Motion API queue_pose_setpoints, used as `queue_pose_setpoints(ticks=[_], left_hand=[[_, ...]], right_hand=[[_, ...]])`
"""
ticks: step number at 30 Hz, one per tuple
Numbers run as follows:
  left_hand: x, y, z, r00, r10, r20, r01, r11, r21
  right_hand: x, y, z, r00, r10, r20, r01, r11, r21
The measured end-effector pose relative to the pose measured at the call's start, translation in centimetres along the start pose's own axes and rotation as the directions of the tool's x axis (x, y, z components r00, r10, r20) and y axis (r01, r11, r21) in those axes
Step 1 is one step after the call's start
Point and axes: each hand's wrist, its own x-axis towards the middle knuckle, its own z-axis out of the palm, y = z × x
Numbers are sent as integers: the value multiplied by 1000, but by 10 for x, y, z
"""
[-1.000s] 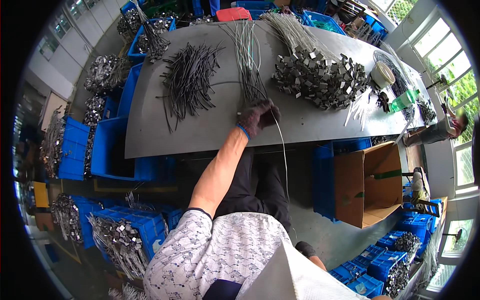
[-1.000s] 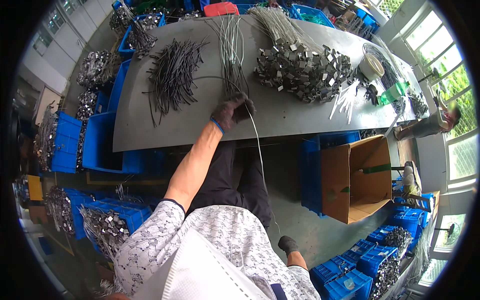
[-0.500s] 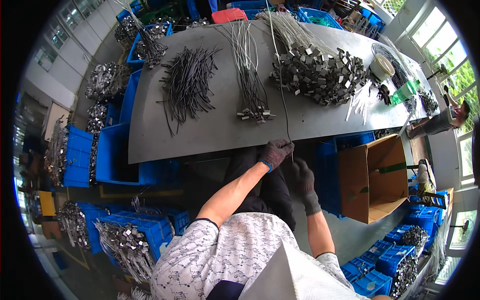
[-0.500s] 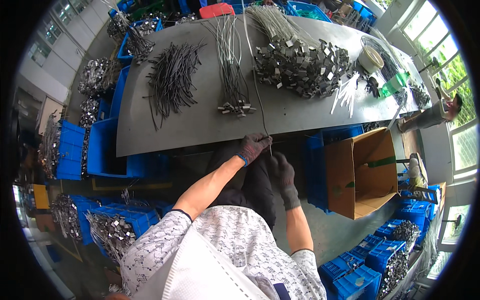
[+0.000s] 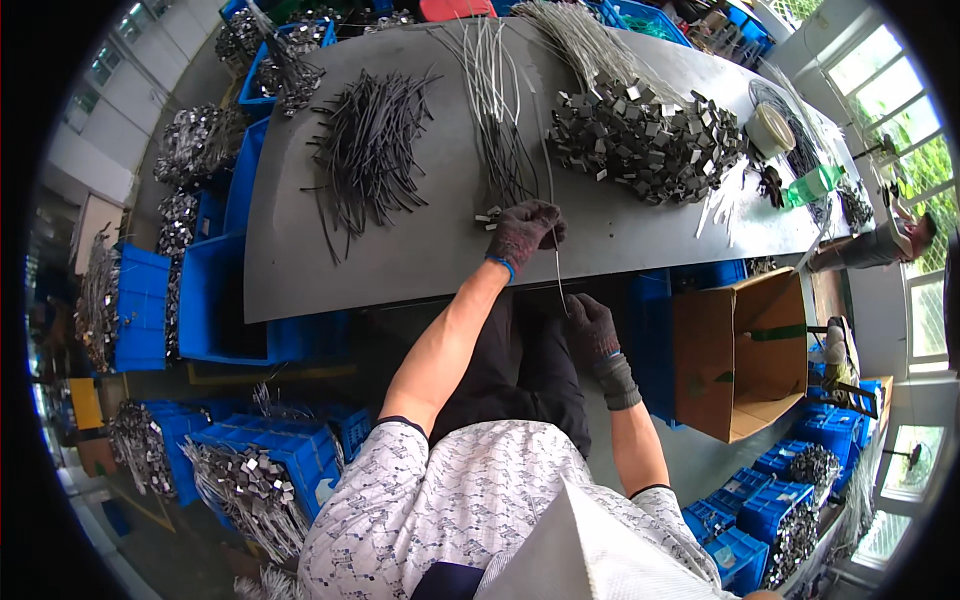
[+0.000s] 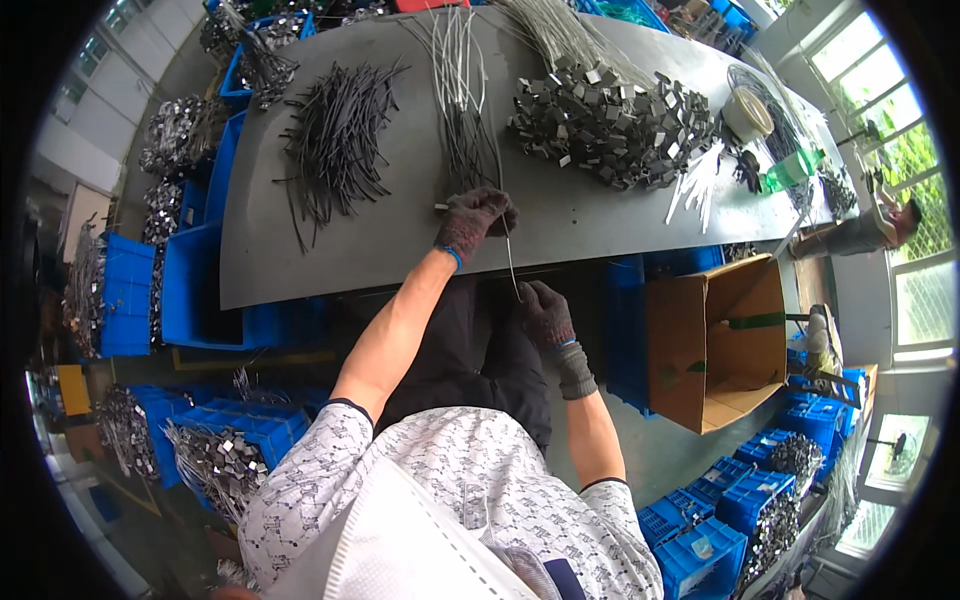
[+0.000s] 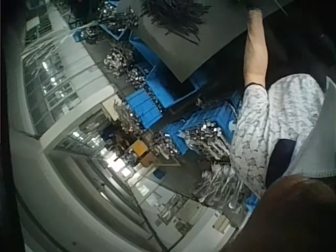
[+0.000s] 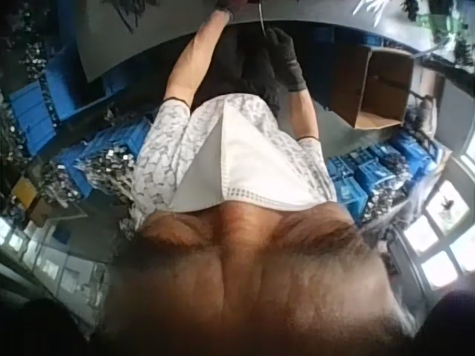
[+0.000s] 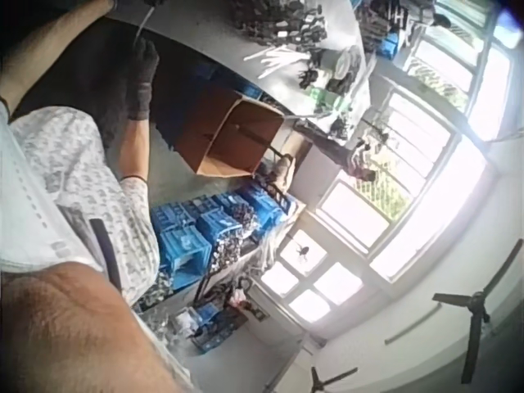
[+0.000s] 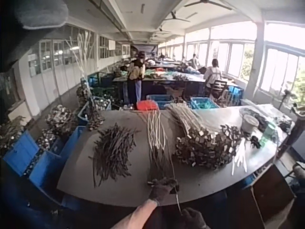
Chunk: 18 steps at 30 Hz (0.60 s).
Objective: Sorting and organizing bundles of electrical cables on an industrial workbench.
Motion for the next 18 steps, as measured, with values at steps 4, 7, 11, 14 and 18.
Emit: queue_pose_setpoints(ticks=[4,7,11,14,18], left_hand=[[-6,-28,-8,995,100,21,-102,963,251],[-22,-51,13,985,162,66,-175,918,355],[-35,-58,17,982,172,-74,-138,932,335],[-12,-55,2,984,141,-106,-105,951,292],[33,-16,-45,988,-14,-157,71,928,366]], right_hand=[[17,-37,-4,996,79,-41,-59,932,358],[52,-7,-12,943,-298,-151,266,944,-196],[88,-13,8,732,-645,-219,491,722,-488],[121,20,23,678,-697,-233,492,666,-561],[161,2,20,962,-144,-231,170,981,97]])
